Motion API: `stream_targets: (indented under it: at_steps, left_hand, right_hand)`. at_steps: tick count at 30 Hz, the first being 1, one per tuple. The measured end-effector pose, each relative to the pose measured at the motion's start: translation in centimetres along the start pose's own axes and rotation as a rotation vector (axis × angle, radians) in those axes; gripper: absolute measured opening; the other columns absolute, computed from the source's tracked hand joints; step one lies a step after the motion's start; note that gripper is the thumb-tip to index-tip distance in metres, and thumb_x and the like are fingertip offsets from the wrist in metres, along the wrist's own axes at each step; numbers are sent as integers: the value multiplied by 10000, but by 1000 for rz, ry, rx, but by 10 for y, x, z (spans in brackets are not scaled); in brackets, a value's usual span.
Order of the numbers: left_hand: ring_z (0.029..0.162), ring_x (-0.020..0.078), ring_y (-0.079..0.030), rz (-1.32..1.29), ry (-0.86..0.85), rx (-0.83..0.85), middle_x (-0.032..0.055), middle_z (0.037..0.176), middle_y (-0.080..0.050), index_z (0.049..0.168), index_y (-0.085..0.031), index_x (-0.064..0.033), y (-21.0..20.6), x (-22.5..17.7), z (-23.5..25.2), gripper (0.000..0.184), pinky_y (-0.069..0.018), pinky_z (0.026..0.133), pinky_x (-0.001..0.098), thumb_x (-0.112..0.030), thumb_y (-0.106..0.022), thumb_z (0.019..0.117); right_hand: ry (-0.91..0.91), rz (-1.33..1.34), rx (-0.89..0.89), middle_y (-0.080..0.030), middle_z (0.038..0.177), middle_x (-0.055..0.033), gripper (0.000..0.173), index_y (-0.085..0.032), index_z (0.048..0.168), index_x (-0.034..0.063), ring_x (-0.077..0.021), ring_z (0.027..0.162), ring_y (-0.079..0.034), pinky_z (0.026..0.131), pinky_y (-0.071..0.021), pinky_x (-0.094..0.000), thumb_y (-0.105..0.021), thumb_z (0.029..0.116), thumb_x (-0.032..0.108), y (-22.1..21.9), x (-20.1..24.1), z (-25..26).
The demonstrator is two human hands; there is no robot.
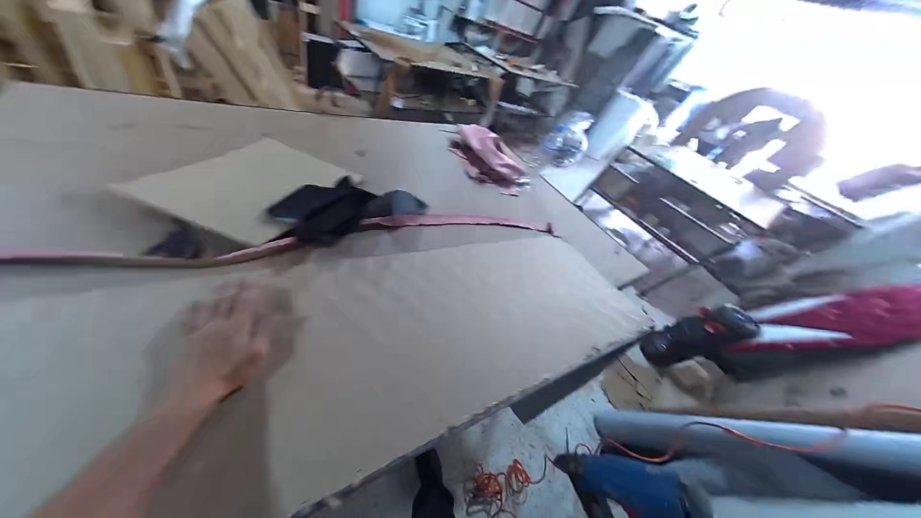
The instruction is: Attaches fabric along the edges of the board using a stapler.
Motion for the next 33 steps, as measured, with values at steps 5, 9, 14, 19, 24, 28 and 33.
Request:
stream_targets:
  at_steps: [5,9,14,19,24,28,33]
  left_hand:
    - [1548,433,-221,93,40,229,183,1669,-288,1615,-323,-108,-30,-118,-5,824,-138,1194,724,-639,-366,986]
    - [1553,398,-224,20,-51,188,164,1661,-315,1589,-382,-130,-76,-294,52,760,-136,1204,702,-615,-407,1005]
    - [1596,350,-48,-145,-161,-172,151,1719,-135,1645,-194,-87,-84,-470,170,791,-15,1232,695,-606,-168,1049]
    - [1585,342,-145,-61,-216,166,104,1709,-214,1635,-268,-147,-195,-478,157,759,-130,1228,657,-627,-202,1051]
    - [1579,363,-161,-75,-154,-10,153,1691,-248,1620,-283,-85,-142,-524,199,764,-97,1198,726,-593,-199,1056]
    - [1591,330,-121,-152,-233,-62,123,1706,-216,1628,-288,-127,-193,-556,176,763,-83,1242,654,-623,-218,1052]
    - [1596,301,-102,-91,-216,175,75,1719,-189,1644,-240,-156,-217,-552,181,788,-92,1246,635,-654,-168,1038]
  right_hand:
    - [37,-221,-150,-699,973,-182,466,-626,1147,-100,-175,814,-689,782,-582,-401,-776,800,171,113,-5,85]
    - [246,-167,-91,-690,971,-51,533,-571,1209,-85,-9,852,-673,790,-596,-249,-770,804,199,177,-26,189]
    - [362,-6,-38,-710,912,36,411,-623,1163,17,-31,803,-699,739,-619,-269,-748,808,184,220,-40,258]
    - [311,147,114,-708,1195,10,450,-573,1319,95,-125,1037,-698,944,-590,-397,-756,932,234,232,-62,289]
    - [313,21,79,-705,1063,-160,489,-593,1223,-63,-188,893,-705,843,-600,-439,-746,923,291,248,-79,295]
    - [213,-8,66,-712,1073,-138,450,-590,1222,-65,-184,912,-712,864,-605,-438,-745,920,230,255,-74,295]
    - [340,-247,3,-712,843,29,432,-675,1088,69,-53,738,-696,644,-615,-323,-783,775,346,300,-61,296]
Point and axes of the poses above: each hand's wrist, its own z-axis towards the middle knuckle, its own y-axis out of the back of the hand, x = y × z, the point moved 2 cm from there along z, towards the middle knuckle
